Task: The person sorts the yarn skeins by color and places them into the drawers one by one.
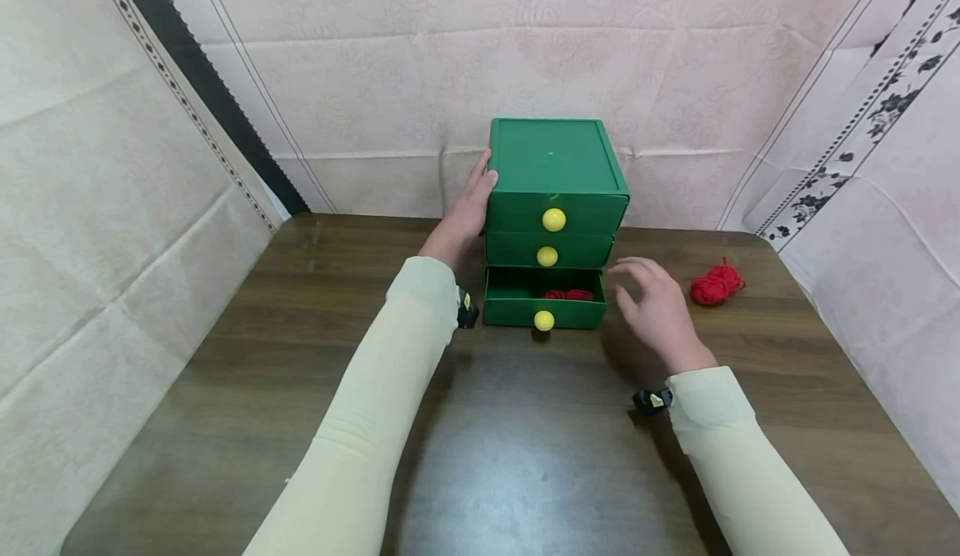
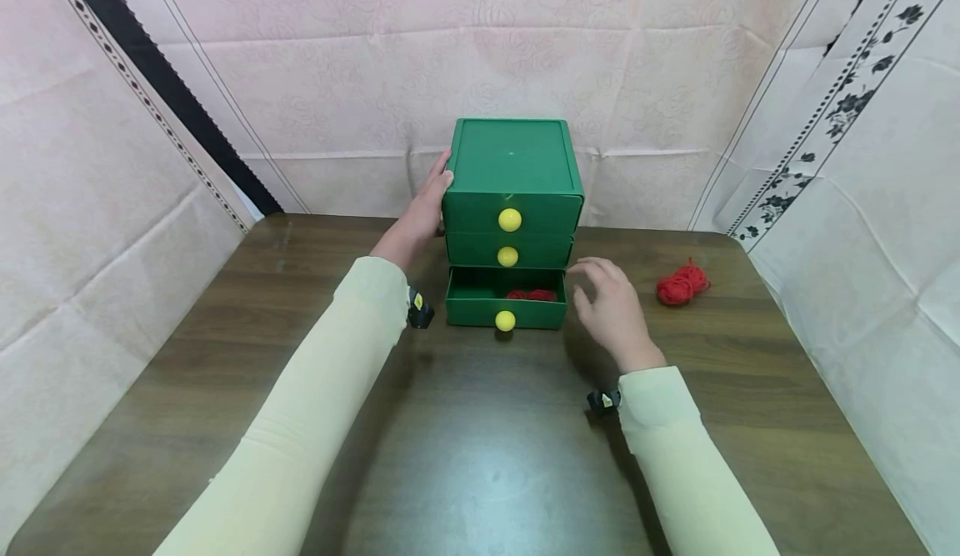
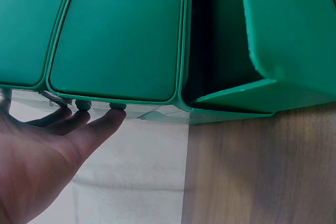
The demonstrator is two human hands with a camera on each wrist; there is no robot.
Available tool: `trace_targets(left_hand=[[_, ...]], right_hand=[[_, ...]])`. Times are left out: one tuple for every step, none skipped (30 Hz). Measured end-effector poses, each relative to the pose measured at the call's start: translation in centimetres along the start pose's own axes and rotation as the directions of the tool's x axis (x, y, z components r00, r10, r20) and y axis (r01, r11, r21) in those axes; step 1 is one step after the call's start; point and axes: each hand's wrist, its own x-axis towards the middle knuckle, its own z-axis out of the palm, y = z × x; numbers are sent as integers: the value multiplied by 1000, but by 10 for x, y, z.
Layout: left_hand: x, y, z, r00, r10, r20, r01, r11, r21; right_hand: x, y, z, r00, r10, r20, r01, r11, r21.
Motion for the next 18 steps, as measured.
trace_targets(left_hand=[[0, 0, 0, 1000, -1, 3, 1, 1000, -4], [-1, 2, 0, 1000, -2, 8, 2, 1000, -9], [-3, 3, 0, 1000, -6, 12, 6, 1000, -12], [-5, 6, 0, 1000, -9, 16, 9, 1000, -15], [-7, 8, 0, 1000, -15, 21, 15, 1000, -15], [-9, 11, 0, 999, -19, 25, 20, 1000, -13], [-12, 13, 0, 999, -25, 28, 25, 1000, -11], [-14, 15, 0, 999, -31, 30, 31, 999, -8], [-15, 17, 1, 999, -35, 32, 35, 999, -4], [-16, 18, 1, 999, -38, 32, 39, 999, -2], [-17, 19, 1, 999, -44, 32, 44, 999, -1], [-18, 20, 1, 998, -47, 31, 47, 999, -4], [-18, 21, 1, 998, -48, 30, 48, 999, -8], [-18, 21, 1, 998, -49, 29, 50, 999, -11], [-18, 21, 1, 998, -50, 29, 50, 999, -15], [-18, 21, 1, 998, -51, 27, 52, 998, -23], [-18, 21, 1, 998, -51, 27, 52, 998, -28], [-18, 21, 1, 998, -47, 28, 48, 998, -31]], right_hand=[[0, 2, -1, 1000, 8, -10, -8, 1000, -3], [0, 3, -2, 1000, 15, -19, -16, 1000, -6], [1, 5, -3, 999, 23, -27, -24, 1000, -8], [1, 7, -4, 999, 34, -33, -34, 999, -12], [1, 8, -6, 998, 47, -36, -47, 999, -16], [2, 10, -7, 998, 59, -37, -60, 998, -19], [2, 11, -9, 997, 74, -36, -75, 997, -20], [3, 13, -10, 996, 89, -33, -89, 996, -22], [3, 13, -12, 994, 102, -28, -103, 994, -26], [3, 14, -13, 993, 118, -21, -119, 992, -29], [4, 15, -15, 991, 134, -13, -135, 990, -35], [4, 15, -17, 989, 147, -6, -147, 988, -41], [5, 15, -18, 987, 159, 1, -159, 986, -48], [5, 16, -20, 985, 170, 8, -170, 984, -58], [5, 17, -21, 983, 181, 14, -180, 981, -67], [6, 18, -23, 981, 192, 19, -190, 979, -75], [6, 19, -24, 979, 203, 24, -200, 976, -84], [6, 20, -26, 977, 212, 29, -209, 974, -92]])
